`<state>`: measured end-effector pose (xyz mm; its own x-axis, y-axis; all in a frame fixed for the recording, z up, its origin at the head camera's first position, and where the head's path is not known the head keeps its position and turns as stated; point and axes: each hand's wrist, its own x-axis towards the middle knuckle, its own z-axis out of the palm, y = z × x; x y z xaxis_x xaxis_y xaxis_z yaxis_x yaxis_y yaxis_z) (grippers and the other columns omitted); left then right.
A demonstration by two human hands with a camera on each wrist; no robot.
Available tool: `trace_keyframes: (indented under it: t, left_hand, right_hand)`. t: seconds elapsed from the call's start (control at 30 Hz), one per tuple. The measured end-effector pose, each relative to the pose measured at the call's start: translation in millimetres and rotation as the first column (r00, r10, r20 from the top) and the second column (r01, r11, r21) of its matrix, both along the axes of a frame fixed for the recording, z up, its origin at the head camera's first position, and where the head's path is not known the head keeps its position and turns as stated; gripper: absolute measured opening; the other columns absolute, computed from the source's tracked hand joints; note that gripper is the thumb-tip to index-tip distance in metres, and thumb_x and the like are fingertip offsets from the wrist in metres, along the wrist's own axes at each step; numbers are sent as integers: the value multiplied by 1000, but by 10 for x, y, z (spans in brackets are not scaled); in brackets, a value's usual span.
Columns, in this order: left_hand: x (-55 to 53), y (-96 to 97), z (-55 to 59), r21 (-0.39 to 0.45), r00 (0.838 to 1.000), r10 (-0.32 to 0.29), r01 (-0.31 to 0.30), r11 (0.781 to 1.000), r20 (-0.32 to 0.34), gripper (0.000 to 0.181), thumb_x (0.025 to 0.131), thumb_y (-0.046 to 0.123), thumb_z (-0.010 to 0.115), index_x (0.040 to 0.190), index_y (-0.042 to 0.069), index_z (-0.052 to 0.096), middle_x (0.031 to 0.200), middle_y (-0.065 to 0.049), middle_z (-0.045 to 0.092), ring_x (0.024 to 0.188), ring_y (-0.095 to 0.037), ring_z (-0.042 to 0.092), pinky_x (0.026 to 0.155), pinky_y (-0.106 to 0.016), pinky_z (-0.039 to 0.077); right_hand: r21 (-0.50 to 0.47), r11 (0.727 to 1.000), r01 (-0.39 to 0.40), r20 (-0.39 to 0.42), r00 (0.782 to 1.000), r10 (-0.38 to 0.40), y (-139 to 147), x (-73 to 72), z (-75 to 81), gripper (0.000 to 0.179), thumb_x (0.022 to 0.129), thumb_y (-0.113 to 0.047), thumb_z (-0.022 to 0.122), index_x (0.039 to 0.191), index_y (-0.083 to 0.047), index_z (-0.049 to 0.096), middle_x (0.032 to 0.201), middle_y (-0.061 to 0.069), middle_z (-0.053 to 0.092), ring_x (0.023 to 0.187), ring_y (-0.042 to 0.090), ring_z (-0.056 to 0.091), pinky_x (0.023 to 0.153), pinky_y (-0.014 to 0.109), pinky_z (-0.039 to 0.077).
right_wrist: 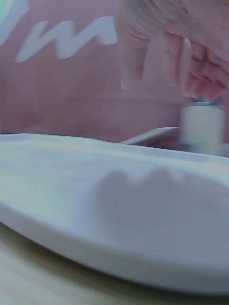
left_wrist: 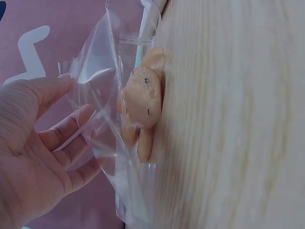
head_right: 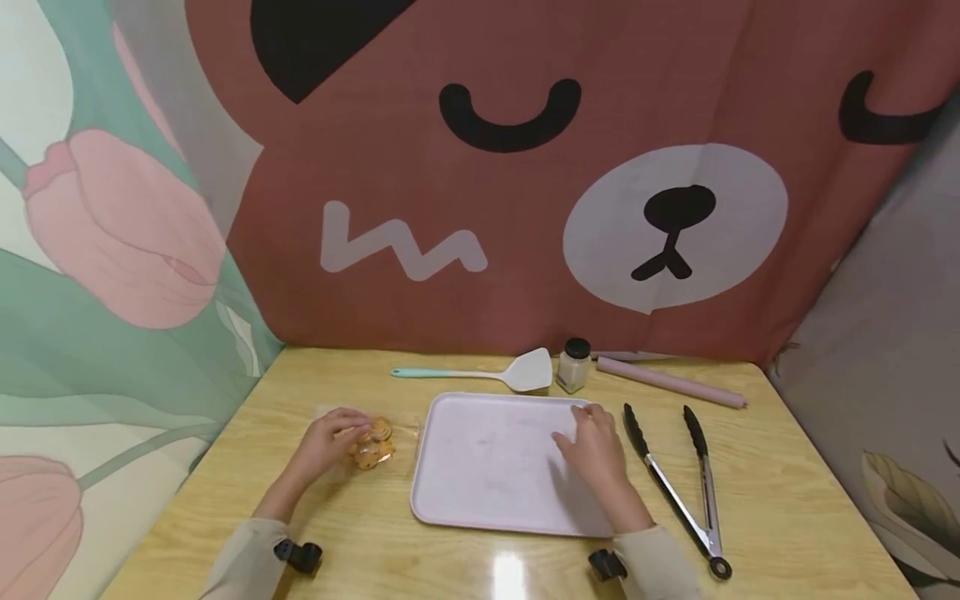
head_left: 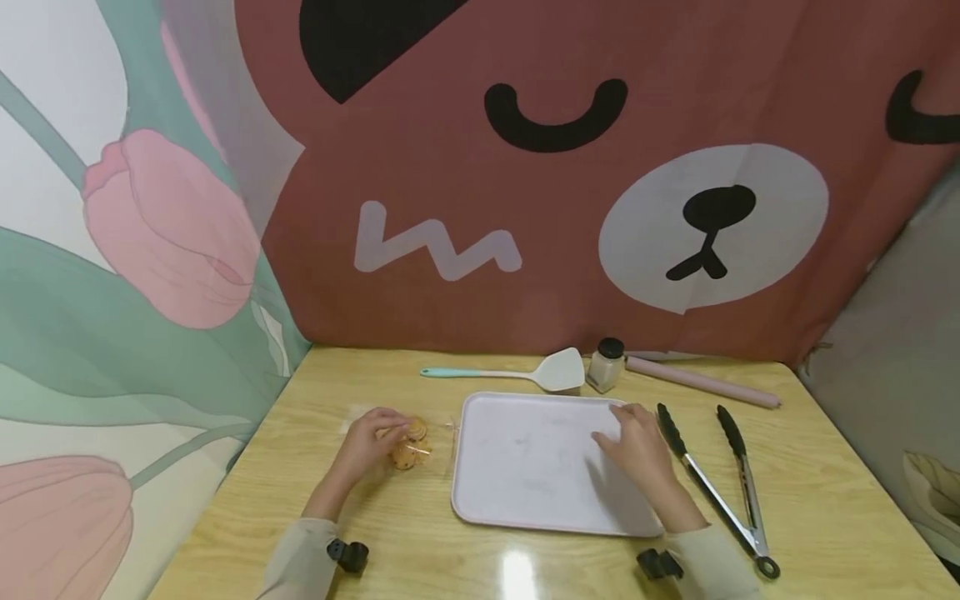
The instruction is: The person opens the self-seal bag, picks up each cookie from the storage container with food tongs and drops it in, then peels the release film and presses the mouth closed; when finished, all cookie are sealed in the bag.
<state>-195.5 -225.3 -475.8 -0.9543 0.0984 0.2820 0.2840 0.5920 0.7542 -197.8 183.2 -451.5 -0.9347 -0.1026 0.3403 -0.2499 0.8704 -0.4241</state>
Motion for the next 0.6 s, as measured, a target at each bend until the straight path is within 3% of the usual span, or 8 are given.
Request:
trace_keyframes:
  t: [0.13, 0.3, 0.4, 0.6]
  left_hand:
    - [-13, 5, 26, 6, 1000, 1, -2, 1000, 25, 14, 88, 10, 67, 99, 3, 74, 104, -10, 65, 101, -30, 58, 89, -48, 48]
    - [-13, 33, -20, -21, 1000, -11, 11, 1000, 6, 14, 87, 6, 67, 98, 0, 73, 102, -11, 66, 102, -33, 58, 91, -49, 47]
    - [7, 54, -38, -34, 1000, -17, 17, 999, -9, 14, 86, 5, 67, 98, 1, 73, 102, -11, 66, 104, -34, 58, 93, -50, 46]
    - [53, 98, -61, -20, 999, -2, 1, 1000, -38, 13, 85, 3, 68, 96, 1, 73, 102, -11, 66, 106, -36, 57, 92, -52, 45]
  right_hand:
    - [-44, 985, -169, -18, 986, 168, -531, -170, -2, 45, 75, -14, 79, 112, 7, 63, 112, 24, 58, 108, 41, 52, 92, 50, 44]
    - [-74, 923, -377, 69, 921, 382, -1099, -290, -49, 39, 79, -13, 76, 112, 3, 65, 111, 17, 61, 102, 31, 57, 90, 44, 47]
    - [-63, 901, -430, 125, 892, 434, -1335, -372, -93, 38, 82, -15, 73, 116, 1, 64, 114, 16, 61, 103, 30, 57, 92, 43, 46]
    - [-30, 885, -465, 122, 877, 464, -1659, -529, -206, 37, 82, -16, 71, 114, 1, 65, 110, 15, 64, 104, 30, 58, 96, 40, 43]
